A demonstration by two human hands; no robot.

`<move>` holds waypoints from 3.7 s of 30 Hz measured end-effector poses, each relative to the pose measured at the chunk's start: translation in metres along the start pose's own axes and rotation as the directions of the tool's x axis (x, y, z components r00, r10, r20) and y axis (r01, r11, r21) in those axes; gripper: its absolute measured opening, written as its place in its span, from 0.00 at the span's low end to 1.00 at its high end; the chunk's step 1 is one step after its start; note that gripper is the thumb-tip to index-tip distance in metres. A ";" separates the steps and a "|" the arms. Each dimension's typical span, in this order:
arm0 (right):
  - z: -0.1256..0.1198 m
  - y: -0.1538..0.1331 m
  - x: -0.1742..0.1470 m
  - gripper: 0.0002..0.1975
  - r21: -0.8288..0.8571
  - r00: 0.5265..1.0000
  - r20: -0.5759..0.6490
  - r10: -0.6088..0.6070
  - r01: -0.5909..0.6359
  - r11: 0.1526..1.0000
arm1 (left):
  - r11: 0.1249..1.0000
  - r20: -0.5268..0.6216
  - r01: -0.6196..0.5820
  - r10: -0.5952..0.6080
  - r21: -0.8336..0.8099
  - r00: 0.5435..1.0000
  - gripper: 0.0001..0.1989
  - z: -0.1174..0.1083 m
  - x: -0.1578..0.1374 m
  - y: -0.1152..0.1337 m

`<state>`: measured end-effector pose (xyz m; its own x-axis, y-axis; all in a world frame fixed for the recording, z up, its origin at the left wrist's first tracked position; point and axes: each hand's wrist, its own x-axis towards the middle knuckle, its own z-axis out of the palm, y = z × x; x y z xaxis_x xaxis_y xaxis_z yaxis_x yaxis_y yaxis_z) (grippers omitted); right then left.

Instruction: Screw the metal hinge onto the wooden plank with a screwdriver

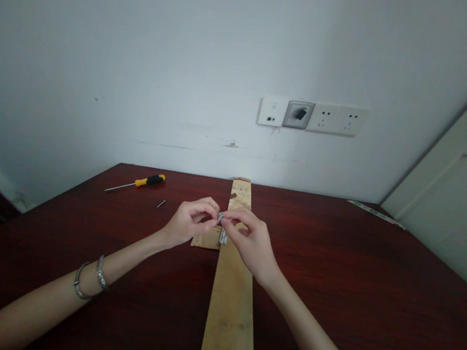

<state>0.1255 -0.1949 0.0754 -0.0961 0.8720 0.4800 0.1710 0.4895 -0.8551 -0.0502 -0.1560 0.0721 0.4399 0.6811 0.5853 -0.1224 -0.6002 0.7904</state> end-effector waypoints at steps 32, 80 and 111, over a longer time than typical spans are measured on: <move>-0.020 0.047 0.011 0.17 0.061 0.962 -0.053 0.270 -0.266 0.962 | 0.731 0.371 0.177 -0.521 0.659 0.769 0.52 -0.027 -0.013 -0.047; 0.006 0.086 0.032 0.12 -0.153 0.989 0.028 0.148 -0.142 0.978 | 0.747 0.350 0.215 -0.520 0.629 0.779 0.50 -0.033 -0.010 -0.046; 0.015 0.106 0.029 0.04 -0.278 0.995 0.093 0.041 -0.014 0.961 | 0.781 0.337 0.298 -0.533 0.548 0.776 0.57 -0.032 -0.012 -0.052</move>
<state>0.1260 -0.1183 -0.0041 -0.1800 0.8876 0.4240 0.4379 0.4583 -0.7734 -0.0778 -0.1196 0.0303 0.7067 0.7070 -0.0274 0.5232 -0.4960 0.6930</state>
